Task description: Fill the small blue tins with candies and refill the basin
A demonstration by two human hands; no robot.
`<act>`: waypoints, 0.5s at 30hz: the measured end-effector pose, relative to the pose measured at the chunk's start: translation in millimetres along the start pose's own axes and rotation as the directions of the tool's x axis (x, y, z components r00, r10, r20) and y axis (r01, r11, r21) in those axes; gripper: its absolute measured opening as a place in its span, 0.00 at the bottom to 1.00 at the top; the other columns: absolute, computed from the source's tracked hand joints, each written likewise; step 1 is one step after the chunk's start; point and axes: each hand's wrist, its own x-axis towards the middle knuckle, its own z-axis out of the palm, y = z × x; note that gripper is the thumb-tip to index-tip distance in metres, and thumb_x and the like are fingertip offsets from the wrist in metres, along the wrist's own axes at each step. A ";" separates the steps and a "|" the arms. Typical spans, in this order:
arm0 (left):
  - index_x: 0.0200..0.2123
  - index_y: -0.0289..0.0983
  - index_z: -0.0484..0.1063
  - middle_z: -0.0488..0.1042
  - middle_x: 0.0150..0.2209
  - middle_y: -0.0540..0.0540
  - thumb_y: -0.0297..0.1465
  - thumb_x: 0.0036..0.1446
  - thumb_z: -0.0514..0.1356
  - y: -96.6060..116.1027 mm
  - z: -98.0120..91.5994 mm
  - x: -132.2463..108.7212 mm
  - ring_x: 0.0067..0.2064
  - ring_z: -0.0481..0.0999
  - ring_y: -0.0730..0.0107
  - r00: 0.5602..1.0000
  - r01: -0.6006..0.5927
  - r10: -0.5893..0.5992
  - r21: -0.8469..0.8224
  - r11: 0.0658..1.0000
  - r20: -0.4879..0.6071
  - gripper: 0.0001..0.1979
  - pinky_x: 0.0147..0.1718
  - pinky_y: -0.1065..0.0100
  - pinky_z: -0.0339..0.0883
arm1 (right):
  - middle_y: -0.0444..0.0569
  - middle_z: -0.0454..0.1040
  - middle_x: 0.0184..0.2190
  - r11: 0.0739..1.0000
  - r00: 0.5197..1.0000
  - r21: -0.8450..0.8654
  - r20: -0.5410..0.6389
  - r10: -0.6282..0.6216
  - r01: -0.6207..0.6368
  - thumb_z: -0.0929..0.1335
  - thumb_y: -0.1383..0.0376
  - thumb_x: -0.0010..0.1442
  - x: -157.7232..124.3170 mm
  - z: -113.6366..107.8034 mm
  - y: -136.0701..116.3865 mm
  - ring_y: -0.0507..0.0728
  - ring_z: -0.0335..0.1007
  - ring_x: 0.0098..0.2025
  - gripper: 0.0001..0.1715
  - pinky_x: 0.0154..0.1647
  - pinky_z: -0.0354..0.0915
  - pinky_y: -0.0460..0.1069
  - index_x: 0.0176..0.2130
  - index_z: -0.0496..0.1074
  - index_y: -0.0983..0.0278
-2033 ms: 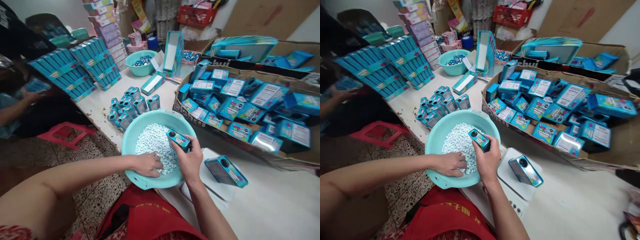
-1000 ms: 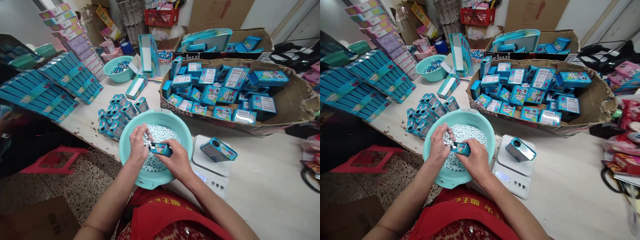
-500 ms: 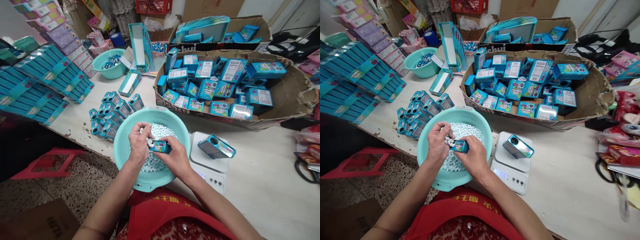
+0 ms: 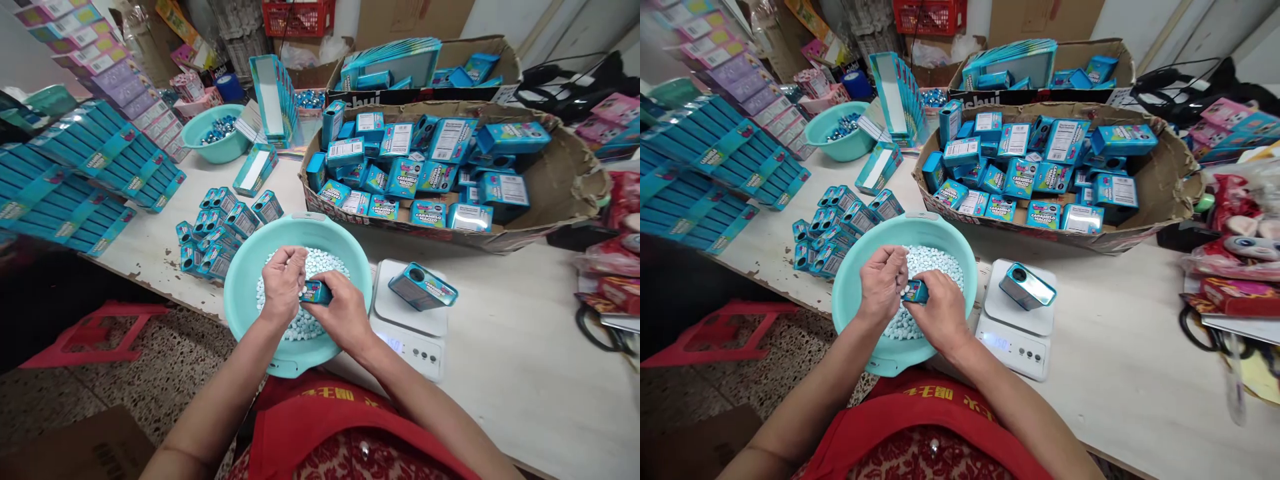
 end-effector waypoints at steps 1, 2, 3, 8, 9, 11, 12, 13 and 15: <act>0.26 0.35 0.67 0.60 0.16 0.57 0.39 0.43 0.68 -0.1 0.2 0.3 0.14 0.54 0.84 1.000 -0.002 0.002 -0.004 1.000 -0.014 0.16 0.11 0.78 0.45 | 0.47 0.74 0.35 1.000 1.000 -0.004 0.011 0.003 -0.003 0.73 0.69 0.47 -0.1 0.1 0.8 0.59 0.69 0.40 0.16 0.42 0.64 0.53 0.37 0.70 0.62; 0.26 0.35 0.67 0.60 0.16 0.57 0.39 0.43 0.68 0.0 0.4 0.5 0.15 0.54 0.84 0.999 -0.012 0.012 -0.014 1.000 -0.031 0.16 0.11 0.78 0.44 | 0.47 0.73 0.36 1.000 1.000 -0.005 0.017 0.009 -0.009 0.73 0.69 0.47 -0.5 0.0 1.6 0.59 0.69 0.40 0.16 0.41 0.64 0.53 0.38 0.70 0.62; 0.26 0.35 0.66 0.60 0.16 0.57 0.39 0.43 0.68 0.4 0.5 0.5 0.15 0.55 0.84 0.999 -0.025 0.024 -0.025 0.999 -0.042 0.16 0.11 0.78 0.44 | 0.47 0.73 0.36 1.000 1.000 -0.007 0.019 0.012 -0.012 0.73 0.68 0.47 -1.2 -0.3 2.5 0.59 0.69 0.40 0.16 0.41 0.64 0.53 0.38 0.70 0.62; 0.27 0.35 0.67 0.60 0.16 0.57 0.39 0.44 0.68 1.4 0.8 -3.2 0.15 0.55 0.83 1.000 0.010 -0.010 -0.004 1.000 0.025 0.16 0.11 0.79 0.45 | 0.47 0.74 0.36 1.000 0.999 -0.011 0.023 -0.027 0.027 0.72 0.70 0.47 -6.4 -2.3 3.0 0.59 0.69 0.41 0.15 0.42 0.63 0.53 0.38 0.70 0.61; 0.27 0.35 0.67 0.60 0.16 0.57 0.39 0.44 0.68 1.5 0.4 -4.1 0.15 0.55 0.83 0.999 0.022 -0.021 -0.011 1.000 0.027 0.16 0.11 0.78 0.45 | 0.47 0.74 0.36 1.000 0.999 0.009 0.025 -0.025 0.024 0.72 0.70 0.47 -6.8 -2.4 2.5 0.58 0.69 0.41 0.15 0.42 0.63 0.53 0.38 0.70 0.61; 0.27 0.36 0.66 0.60 0.16 0.57 0.39 0.44 0.68 1.2 -1.0 -4.9 0.15 0.55 0.83 1.000 0.023 -0.022 -0.033 0.999 0.021 0.16 0.11 0.78 0.45 | 0.46 0.74 0.36 0.999 1.000 0.051 0.024 -0.002 0.001 0.73 0.69 0.47 -5.7 -2.3 1.7 0.58 0.69 0.40 0.16 0.42 0.64 0.52 0.38 0.70 0.61; 0.27 0.36 0.66 0.60 0.16 0.57 0.39 0.44 0.68 0.6 -1.5 -4.4 0.15 0.55 0.83 1.000 0.016 -0.015 -0.035 0.999 0.024 0.16 0.11 0.78 0.45 | 0.46 0.74 0.36 0.998 1.000 0.067 0.022 0.013 -0.014 0.73 0.69 0.47 -4.4 -2.2 1.7 0.58 0.69 0.40 0.16 0.42 0.64 0.52 0.38 0.70 0.61; 0.27 0.36 0.66 0.60 0.16 0.57 0.40 0.45 0.68 -0.4 -1.9 -3.2 0.15 0.56 0.83 1.000 0.008 -0.008 -0.027 1.000 0.030 0.16 0.12 0.78 0.47 | 0.46 0.74 0.36 0.997 1.000 0.078 0.016 0.026 -0.027 0.73 0.69 0.47 -2.8 -2.3 2.0 0.58 0.70 0.40 0.16 0.41 0.64 0.52 0.38 0.70 0.61; 0.28 0.36 0.66 0.60 0.15 0.57 0.40 0.45 0.68 -2.2 -1.6 0.1 0.16 0.57 0.82 1.000 -0.001 0.001 -0.011 1.000 0.022 0.17 0.13 0.78 0.49 | 0.46 0.74 0.36 0.996 0.999 0.086 0.016 0.034 -0.035 0.73 0.68 0.47 -1.5 -3.6 3.2 0.57 0.70 0.40 0.15 0.41 0.64 0.51 0.37 0.70 0.61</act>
